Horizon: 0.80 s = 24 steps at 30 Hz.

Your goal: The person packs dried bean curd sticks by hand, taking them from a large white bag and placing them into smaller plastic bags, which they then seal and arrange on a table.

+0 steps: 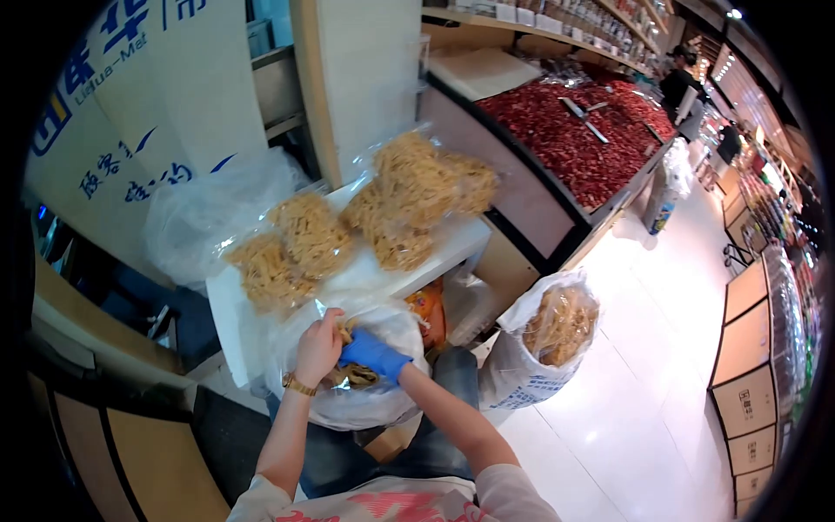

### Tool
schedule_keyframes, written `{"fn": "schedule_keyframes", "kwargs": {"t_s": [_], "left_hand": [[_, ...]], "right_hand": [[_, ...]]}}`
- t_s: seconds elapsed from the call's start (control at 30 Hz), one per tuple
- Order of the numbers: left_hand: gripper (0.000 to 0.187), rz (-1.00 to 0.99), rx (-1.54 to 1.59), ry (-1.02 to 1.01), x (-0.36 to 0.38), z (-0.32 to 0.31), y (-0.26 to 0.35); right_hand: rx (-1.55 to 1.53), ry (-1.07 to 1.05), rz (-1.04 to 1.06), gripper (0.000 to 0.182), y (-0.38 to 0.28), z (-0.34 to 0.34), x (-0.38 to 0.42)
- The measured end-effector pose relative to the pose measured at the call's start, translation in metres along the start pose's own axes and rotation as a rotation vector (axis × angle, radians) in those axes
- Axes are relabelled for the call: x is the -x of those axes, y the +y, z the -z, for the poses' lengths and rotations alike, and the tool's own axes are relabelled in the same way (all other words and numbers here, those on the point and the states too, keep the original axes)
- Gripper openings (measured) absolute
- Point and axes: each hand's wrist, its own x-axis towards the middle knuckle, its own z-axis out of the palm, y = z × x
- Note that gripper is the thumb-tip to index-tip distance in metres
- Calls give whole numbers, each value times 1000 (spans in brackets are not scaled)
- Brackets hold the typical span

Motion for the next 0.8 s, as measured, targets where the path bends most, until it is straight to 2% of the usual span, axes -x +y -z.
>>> {"fn": "schedule_keyframes", "kwargs": {"t_s": [0.07,0.1,0.17,0.2,0.3,0.37,0.4,0.47,0.53,0.6,0.67,0.73,0.8], "left_hand": [[31,-2,5,-18,-3,4,9],[31,-18,39,-51,-3,6,14],[32,-40,112,-101,-1,6,19],[32,-54,118,-102,1,6,21],[32,-97,201,-69,7,8,21],[32,20,223,-82,8,9,14],[32,12,226,-86,9,10,12],[32,122,305,-53,7,12,9],[31,125,321,-55,6,24,11],[32,155,389,57,10,29,-3],[31,149,410,99,8,38,-9],[29,197,484,142,6,46,-12],[29,230,527,141,5,43,-16]], "right_hand": [[-50,-110,47,35,-7,0,3],[-46,-90,49,35,3,-3,3],[-195,-2,321,39,35,-9,-4],[-189,11,324,39,40,-6,-10],[171,-290,269,48,56,0,-40],[227,-288,239,47,21,1,-28],[280,-297,209,47,5,0,-21],[313,-215,252,42,-11,0,-17],[436,-287,177,37,-39,6,-12],[417,-268,195,36,-44,5,-20],[329,-395,286,36,-61,9,-25],[395,-333,321,34,-66,7,-28],[474,-175,385,31,-71,4,-32]]}}
